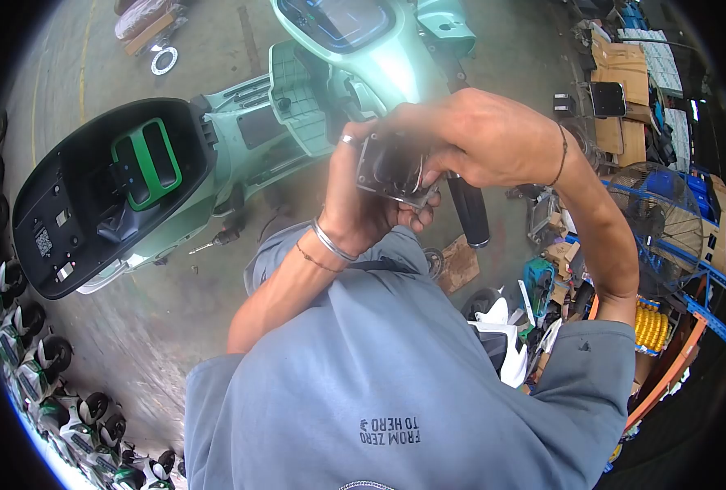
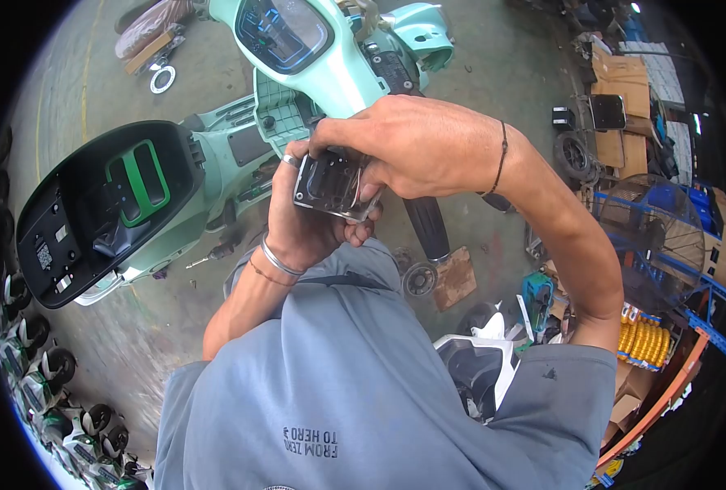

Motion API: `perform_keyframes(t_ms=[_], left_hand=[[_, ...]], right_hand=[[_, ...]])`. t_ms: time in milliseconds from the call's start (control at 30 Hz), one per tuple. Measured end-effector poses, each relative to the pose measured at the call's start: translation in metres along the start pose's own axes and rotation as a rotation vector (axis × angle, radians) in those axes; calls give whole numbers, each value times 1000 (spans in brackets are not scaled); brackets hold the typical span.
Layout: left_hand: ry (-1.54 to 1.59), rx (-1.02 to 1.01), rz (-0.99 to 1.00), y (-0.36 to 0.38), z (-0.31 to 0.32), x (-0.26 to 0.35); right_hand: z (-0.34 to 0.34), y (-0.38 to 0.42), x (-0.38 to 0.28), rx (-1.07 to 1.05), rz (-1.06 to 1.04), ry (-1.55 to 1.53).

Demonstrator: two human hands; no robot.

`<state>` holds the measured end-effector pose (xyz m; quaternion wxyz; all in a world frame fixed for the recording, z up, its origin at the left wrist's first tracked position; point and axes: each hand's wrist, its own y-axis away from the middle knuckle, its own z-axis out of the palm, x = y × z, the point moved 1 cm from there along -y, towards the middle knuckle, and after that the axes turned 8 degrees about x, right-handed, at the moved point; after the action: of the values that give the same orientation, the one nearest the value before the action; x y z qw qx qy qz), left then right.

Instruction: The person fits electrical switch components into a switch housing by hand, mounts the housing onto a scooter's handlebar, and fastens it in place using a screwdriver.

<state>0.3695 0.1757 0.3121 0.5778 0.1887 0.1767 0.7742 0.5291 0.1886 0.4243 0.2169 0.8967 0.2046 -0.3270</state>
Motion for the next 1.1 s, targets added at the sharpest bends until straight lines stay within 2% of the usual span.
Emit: perform_keyframes(t_ms=[333, 533, 700, 767, 1100], left_hand=[[15, 29, 12, -2, 2, 0], [63, 16, 10, -5, -3, -3], [41, 27, 19, -5, -3, -5], [83, -85, 0, -8, -10, -5], [32, -11, 3, -8, -5, -2]], right_hand=[[3, -4, 3, 62, 15, -68], [8, -6, 4, 58, 65, 5], [7, -8, 6, 72, 58, -91], [5, -10, 9, 77, 29, -51], [5, -9, 10, 63, 51, -80]])
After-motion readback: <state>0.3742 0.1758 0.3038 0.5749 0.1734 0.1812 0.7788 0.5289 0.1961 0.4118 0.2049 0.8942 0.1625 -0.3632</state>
